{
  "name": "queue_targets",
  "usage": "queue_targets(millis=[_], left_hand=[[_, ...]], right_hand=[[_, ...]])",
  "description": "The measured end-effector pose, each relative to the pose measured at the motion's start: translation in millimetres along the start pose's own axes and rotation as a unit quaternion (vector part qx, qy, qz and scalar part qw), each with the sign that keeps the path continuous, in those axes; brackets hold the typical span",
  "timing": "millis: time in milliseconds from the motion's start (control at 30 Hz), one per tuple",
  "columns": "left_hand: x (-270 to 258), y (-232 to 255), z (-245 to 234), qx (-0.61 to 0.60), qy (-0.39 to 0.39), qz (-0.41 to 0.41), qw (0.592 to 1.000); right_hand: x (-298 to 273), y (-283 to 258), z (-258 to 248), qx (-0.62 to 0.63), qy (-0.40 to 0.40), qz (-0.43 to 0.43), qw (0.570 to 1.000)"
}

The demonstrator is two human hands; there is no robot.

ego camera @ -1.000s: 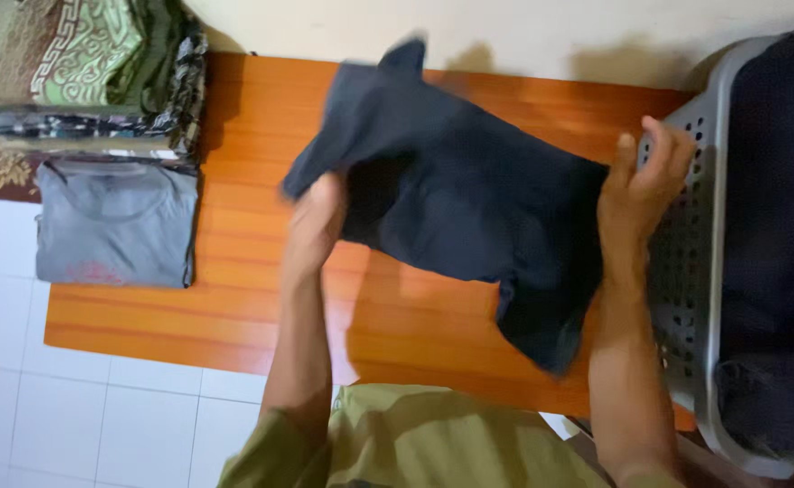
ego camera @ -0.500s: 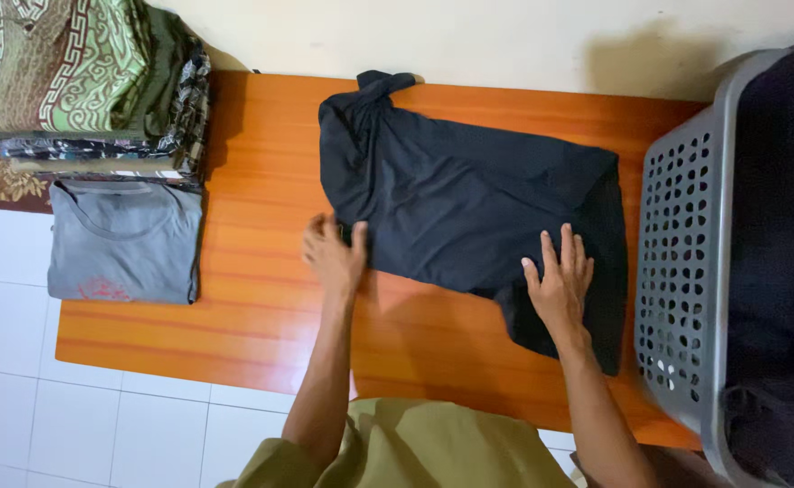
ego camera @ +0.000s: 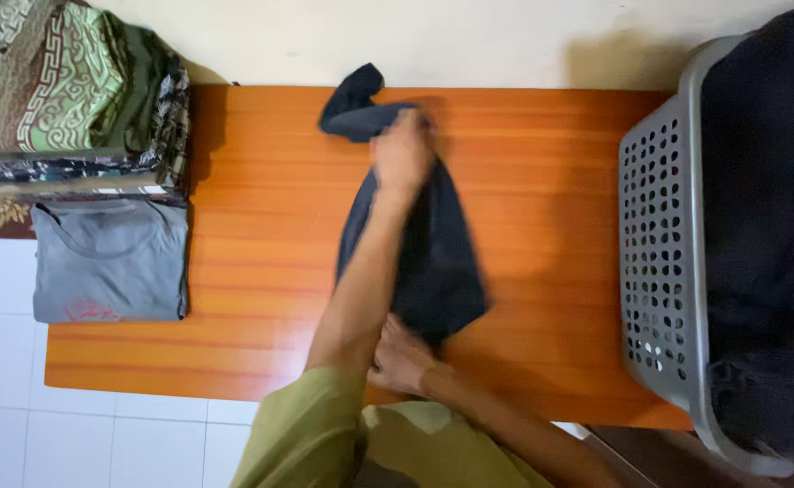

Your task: The person folds several shirts on a wooden table. They smooth each shirt, fold the sides and bottom up, and stack the folded shirts on the left side of the table.

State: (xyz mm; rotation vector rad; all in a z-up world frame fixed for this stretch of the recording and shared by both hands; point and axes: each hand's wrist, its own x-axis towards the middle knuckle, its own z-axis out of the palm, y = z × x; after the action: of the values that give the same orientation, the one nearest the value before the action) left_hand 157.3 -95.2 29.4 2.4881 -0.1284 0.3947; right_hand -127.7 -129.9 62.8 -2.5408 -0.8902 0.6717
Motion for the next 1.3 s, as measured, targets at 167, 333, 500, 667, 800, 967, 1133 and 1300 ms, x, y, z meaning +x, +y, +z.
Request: queue_targets(millis=[167, 333, 500, 667, 800, 967, 1133, 1300], left_hand=[[-87.0, 92.5, -16.4, -0.073, -0.038, 0.358, 0.93], [-156.7, 37.8, -85.3, -0.173, -0.051, 0.14, 0.974], [-259.0, 27.6, -113.6, -0.112, -0.12, 0.058, 0.985], [-298.3, 12.2, -95.0, -0.005, -0.119, 0.131, 0.984], [-291.0, -38.1, -109.2, -0.012, -0.156, 0.139, 0.978], [-290.1, -94.3, -170.4, 0.009, -0.167, 0.063, 0.984], [-295.2, -94.3, -223.2, -0.022, -0.326, -0.066, 0.943], [-238.5, -101.8, -208.0, 0.06, -0.194, -0.081, 0.976]], right_hand=[[10.7, -9.1, 4.4, 0.175, -0.039, -0.174, 0.968], [-28.8, 82.9, 37.4, 0.389, -0.033, -0.046, 0.919], [-58.4, 225.0, -24.1, 0.23, 0.437, 0.063, 0.867], [-54.7, 274.2, -70.7, -0.03, 0.375, 0.153, 0.914], [-62.8, 262.4, -49.8, -0.081, 0.356, 0.202, 0.909], [-141.3, 230.5, -6.8, 0.106, 0.117, 0.395, 0.905], [-201.0, 205.0, 2.1, 0.288, -0.059, 0.41, 0.863], [-146.2, 208.4, -8.3, 0.283, 0.176, 0.281, 0.9]])
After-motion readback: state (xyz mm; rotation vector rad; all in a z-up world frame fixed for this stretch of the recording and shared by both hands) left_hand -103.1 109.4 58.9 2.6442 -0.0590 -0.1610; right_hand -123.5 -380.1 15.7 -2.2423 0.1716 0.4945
